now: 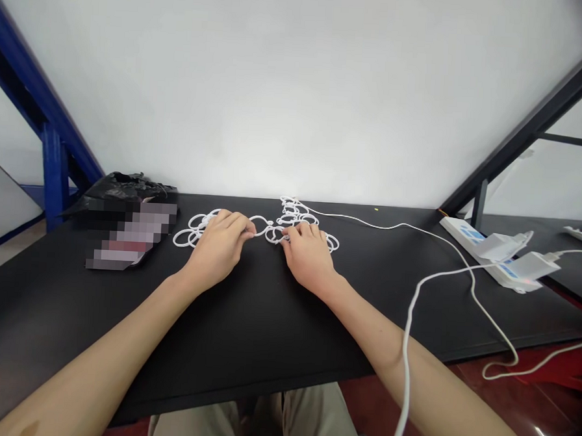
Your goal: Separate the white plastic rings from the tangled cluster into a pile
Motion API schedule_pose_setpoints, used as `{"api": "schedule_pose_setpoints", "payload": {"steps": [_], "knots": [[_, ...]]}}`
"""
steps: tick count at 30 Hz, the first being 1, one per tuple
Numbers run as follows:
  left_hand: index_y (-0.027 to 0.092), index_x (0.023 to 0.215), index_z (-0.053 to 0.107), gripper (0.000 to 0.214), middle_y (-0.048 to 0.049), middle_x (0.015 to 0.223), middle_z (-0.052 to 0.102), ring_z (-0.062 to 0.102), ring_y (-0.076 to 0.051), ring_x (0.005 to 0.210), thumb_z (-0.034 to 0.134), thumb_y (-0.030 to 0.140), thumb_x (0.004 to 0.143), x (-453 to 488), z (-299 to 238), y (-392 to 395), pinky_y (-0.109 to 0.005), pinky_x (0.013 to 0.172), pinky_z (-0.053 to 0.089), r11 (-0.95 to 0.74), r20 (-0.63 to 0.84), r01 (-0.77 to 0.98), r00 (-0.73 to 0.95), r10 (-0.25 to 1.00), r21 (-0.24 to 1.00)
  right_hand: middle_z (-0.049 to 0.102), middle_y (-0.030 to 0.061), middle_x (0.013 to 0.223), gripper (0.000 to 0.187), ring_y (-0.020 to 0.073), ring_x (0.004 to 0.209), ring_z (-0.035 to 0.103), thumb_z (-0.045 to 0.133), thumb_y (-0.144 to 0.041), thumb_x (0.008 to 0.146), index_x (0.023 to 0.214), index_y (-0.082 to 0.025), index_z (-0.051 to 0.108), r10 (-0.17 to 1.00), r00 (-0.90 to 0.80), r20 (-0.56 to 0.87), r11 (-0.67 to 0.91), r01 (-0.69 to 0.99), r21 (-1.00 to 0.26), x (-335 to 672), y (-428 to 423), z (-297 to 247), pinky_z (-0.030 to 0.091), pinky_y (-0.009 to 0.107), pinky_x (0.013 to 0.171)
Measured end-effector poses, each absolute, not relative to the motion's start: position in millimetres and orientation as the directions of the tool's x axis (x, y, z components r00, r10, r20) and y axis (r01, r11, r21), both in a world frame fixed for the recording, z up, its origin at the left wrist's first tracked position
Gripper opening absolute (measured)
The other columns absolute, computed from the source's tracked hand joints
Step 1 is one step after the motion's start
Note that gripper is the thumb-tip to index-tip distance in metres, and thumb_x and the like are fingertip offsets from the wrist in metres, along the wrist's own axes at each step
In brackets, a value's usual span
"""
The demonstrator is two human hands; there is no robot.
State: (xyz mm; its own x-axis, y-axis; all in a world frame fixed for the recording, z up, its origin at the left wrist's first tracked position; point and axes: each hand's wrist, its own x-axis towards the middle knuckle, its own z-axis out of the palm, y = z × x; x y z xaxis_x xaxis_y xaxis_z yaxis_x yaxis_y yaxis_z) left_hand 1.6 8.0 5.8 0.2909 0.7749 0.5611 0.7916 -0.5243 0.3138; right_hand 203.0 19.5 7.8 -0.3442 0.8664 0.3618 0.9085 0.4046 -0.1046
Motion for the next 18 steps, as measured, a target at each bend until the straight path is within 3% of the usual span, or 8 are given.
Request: {"api": "schedule_pose_setpoints", "payload": {"steps": [5,11,14,18], "knots": [[0.022,0.088,0.054,0.016,-0.0038,0.093,0.065,0.049,-0.022,0.089,0.041,0.021,0.098,6,11,2,-0.038,0.081,0.043,-0.584,0.556,0.730,0.337,0.760,0.355,0.061,0.0132,0.116,0.038,0.0242,0.108,0.055,0.043,-0.032,0.101,0.132,-0.014,0.054,0.779,-0.384,0.495,0.592,0.712,-0.378,198,16,14,0.044,0.042,0.099],[0.023,0.092,0.057,0.015,-0.0017,0.089,0.064,0.051,-0.020,0.088,0.042,0.022,0.097,13,18,-9,-0.034,0.078,0.045,-0.609,0.517,0.663,0.370,0.772,0.435,0.067,0.0028,0.099,0.017,0.0119,0.078,0.061,0.054,-0.028,0.095,0.106,-0.021,0.065,0.790,-0.308,0.530,0.613,0.400,-0.681,195,15,13,0.051,0.027,0.075],[0.023,0.094,0.057,0.014,-0.0017,0.088,0.064,0.051,-0.020,0.087,0.044,0.027,0.097,14,19,-11,-0.034,0.076,0.045,-0.605,0.503,0.663,0.376,0.778,0.441,0.069,-0.0008,0.087,0.012,0.0101,0.068,0.061,0.060,-0.028,0.092,0.099,-0.021,0.065,0.810,-0.258,0.526,0.585,0.317,-0.746,194,15,13,0.049,0.025,0.067],[0.022,0.094,0.058,0.013,-0.0016,0.086,0.063,0.050,-0.020,0.085,0.049,0.031,0.095,15,20,-13,-0.033,0.074,0.044,-0.614,0.502,0.666,0.393,0.771,0.423,0.070,-0.0024,0.081,0.005,0.0097,0.067,0.061,0.062,-0.023,0.090,0.089,-0.022,0.067,0.780,-0.262,0.568,0.625,0.291,-0.724,194,15,15,0.048,0.023,0.066]]}}
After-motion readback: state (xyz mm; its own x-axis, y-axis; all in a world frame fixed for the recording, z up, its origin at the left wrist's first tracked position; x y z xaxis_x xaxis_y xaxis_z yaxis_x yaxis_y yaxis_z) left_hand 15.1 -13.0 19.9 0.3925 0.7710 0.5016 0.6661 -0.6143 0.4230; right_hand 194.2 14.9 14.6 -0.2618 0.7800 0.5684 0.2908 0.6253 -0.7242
